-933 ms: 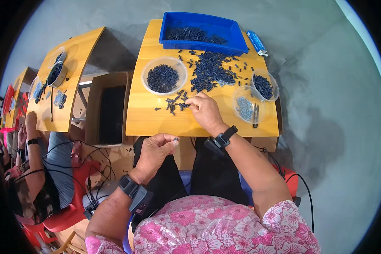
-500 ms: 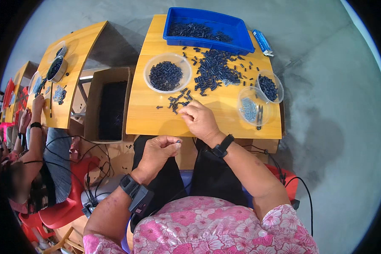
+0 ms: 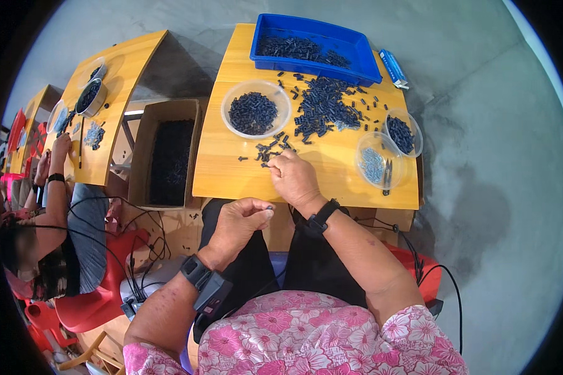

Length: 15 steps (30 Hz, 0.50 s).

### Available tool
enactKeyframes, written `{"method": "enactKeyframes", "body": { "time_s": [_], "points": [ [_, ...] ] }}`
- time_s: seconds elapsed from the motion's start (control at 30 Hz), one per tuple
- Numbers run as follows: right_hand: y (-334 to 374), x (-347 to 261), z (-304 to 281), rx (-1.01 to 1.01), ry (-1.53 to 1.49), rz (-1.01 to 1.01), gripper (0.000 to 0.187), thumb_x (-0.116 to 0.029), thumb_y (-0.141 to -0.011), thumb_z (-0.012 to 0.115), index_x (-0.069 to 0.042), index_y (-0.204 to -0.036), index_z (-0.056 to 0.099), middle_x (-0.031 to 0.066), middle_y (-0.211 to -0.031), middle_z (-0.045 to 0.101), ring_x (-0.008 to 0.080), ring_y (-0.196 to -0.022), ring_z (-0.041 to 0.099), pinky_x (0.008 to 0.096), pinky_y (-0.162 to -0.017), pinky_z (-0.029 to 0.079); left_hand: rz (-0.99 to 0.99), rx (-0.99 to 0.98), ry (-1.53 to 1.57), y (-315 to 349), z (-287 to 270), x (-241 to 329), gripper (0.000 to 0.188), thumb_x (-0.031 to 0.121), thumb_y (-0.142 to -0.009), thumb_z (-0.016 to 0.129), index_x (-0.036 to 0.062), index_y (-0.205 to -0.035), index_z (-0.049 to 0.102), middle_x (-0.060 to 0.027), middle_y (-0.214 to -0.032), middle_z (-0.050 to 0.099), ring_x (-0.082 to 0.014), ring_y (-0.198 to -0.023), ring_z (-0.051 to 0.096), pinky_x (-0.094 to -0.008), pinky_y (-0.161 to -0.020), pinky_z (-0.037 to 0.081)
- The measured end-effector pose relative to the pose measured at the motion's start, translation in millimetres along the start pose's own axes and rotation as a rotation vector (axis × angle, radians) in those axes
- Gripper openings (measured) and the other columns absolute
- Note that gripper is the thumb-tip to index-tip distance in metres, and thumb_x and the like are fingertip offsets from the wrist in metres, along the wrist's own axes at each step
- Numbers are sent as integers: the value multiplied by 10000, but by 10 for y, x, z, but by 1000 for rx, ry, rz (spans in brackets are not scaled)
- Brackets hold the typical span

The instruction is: Assembling small black plastic components at a workshop table.

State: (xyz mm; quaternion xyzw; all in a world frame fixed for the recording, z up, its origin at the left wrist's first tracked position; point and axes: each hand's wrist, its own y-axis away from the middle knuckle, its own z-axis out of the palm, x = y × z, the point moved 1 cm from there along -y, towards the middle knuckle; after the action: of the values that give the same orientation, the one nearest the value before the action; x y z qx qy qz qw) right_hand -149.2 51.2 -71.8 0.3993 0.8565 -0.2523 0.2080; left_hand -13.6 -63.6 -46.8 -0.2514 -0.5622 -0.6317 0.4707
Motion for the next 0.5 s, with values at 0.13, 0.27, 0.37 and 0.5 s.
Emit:
{"method": "enactKeyframes", "body": {
  "time_s": [0.13,0.27,0.37,0.5],
  "points": [
    [-14,33,-10,6,-68,47,86,-56,-763,589,-82,-817,651,119,-874,610,340,-737,622,433,-651,513,5,-14,5,10,-23,0,134,89,-894,645,13,-1002,661,-19,-847,649,-67,-760,589,-203,-709,492],
    [-53,59,-44,-3,-62,85,114,-36,-753,591,-83,-832,659,119,-867,611,340,-737,620,427,-653,513,0,-8,-1,-1,-20,-1,137,93,-891,650,12,-1001,661,-24,-868,656,-72,-774,599,-211,-727,504],
    [-80,97,-54,99,-102,79,121,-37,-752,596,-87,-838,665,112,-851,608,334,-733,620,421,-648,513,-5,-1,0,-6,-17,1,136,91,-889,652,15,-1000,663,-27,-886,663,-76,-782,605,-215,-734,509],
    [-118,82,-48,95,-84,52,153,-9,-737,619,-87,-852,682,104,-795,608,293,-713,618,372,-629,500,-15,-2,7,-10,-25,-13,130,87,-887,654,20,-997,666,-30,-907,669,-77,-792,608,-215,-732,510]
  ]
}}
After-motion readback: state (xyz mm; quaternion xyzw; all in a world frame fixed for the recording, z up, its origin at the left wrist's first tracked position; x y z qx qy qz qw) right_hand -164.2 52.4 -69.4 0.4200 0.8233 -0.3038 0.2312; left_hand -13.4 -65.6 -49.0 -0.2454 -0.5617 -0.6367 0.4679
